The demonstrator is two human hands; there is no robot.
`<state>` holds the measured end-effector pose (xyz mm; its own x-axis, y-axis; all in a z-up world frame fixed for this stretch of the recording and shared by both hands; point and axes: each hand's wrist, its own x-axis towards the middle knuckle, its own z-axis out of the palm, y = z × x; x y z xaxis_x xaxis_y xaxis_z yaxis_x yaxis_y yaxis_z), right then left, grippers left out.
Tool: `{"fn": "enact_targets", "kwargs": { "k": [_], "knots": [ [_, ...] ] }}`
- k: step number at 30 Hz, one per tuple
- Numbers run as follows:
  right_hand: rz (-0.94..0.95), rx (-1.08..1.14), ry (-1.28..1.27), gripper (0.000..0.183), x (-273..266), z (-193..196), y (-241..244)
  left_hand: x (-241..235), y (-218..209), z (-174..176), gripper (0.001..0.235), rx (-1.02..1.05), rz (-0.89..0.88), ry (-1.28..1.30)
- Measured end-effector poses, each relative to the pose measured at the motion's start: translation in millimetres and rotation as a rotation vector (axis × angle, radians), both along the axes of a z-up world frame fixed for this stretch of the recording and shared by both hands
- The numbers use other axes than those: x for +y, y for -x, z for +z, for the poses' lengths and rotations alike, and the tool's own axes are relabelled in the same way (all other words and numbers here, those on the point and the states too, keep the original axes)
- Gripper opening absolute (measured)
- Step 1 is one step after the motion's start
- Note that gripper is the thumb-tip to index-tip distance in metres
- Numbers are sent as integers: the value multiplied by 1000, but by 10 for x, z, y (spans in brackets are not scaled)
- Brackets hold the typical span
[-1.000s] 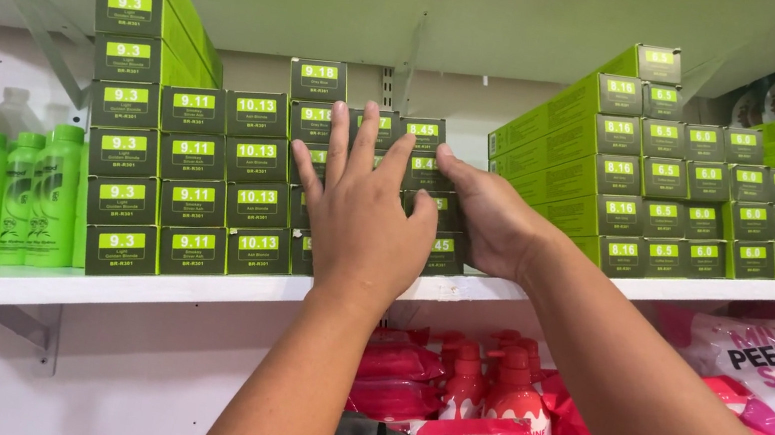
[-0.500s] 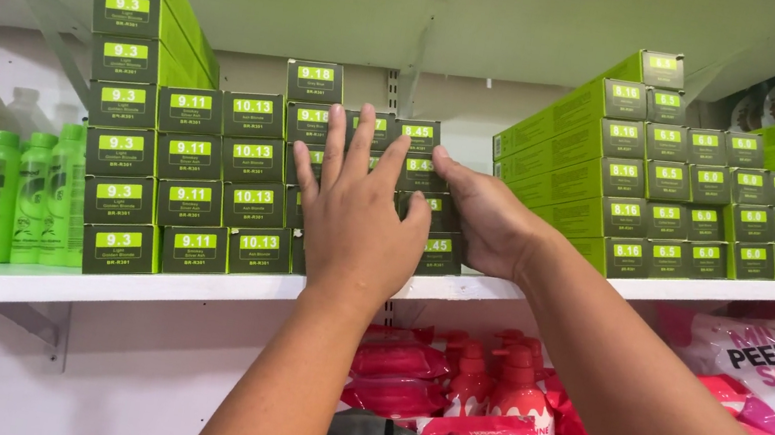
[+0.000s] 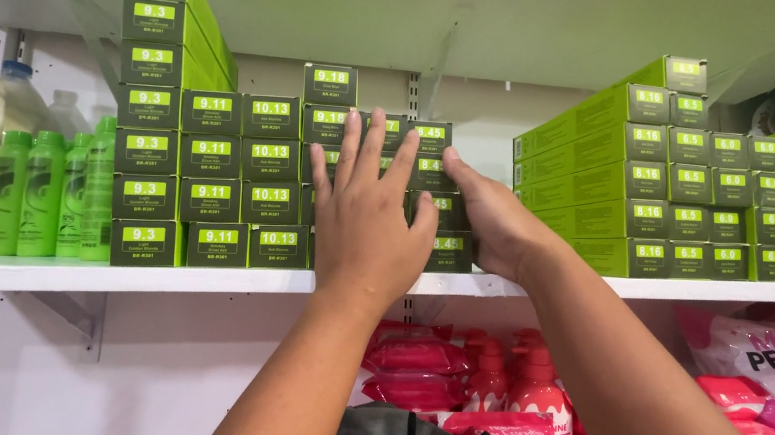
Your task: Wiping hair color boxes with a cloth and organizing them on a retail shelf.
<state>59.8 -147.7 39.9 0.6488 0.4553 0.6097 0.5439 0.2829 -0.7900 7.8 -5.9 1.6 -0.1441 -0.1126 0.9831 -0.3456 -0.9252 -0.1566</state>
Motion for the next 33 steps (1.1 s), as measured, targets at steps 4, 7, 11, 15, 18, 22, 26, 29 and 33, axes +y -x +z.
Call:
{"fn": "enact_targets", "kwargs": {
  "k": [4,7,11,15,18,22,26,29,33],
  "knots": [
    [-132,-34,-44,62,-22,-99,-118,105,42,-69,62,9,9,-20],
    [-709,-516,-9,67,-4,-309,-8,170,91,-152,62,-2,31,-21],
    [-811,-889,-186,63,93,-781,423,264,234,-404,68,-84,19,-136],
    [-952,-1216,-167,59,156,-1381,691,338,311,-874,68,-47,-195,-173],
    [-1012,-1253,-150,60,158,-1838,764,424,303,-1283,62,-88,-225,-76],
    [-935,-1155,-124,60,213,-2274,716,504,177,-1777,57,-122,-75,2],
    [-816,-1060,2,61,283,-2529,642,497,68,-2068,60,8,30,82],
    [-802,-991,89,62,347,-2637,620,490,-3,-2236,65,104,74,123],
    [-822,-915,176,63,406,-2728,579,487,-157,-2453,69,204,119,164]
  ]
}}
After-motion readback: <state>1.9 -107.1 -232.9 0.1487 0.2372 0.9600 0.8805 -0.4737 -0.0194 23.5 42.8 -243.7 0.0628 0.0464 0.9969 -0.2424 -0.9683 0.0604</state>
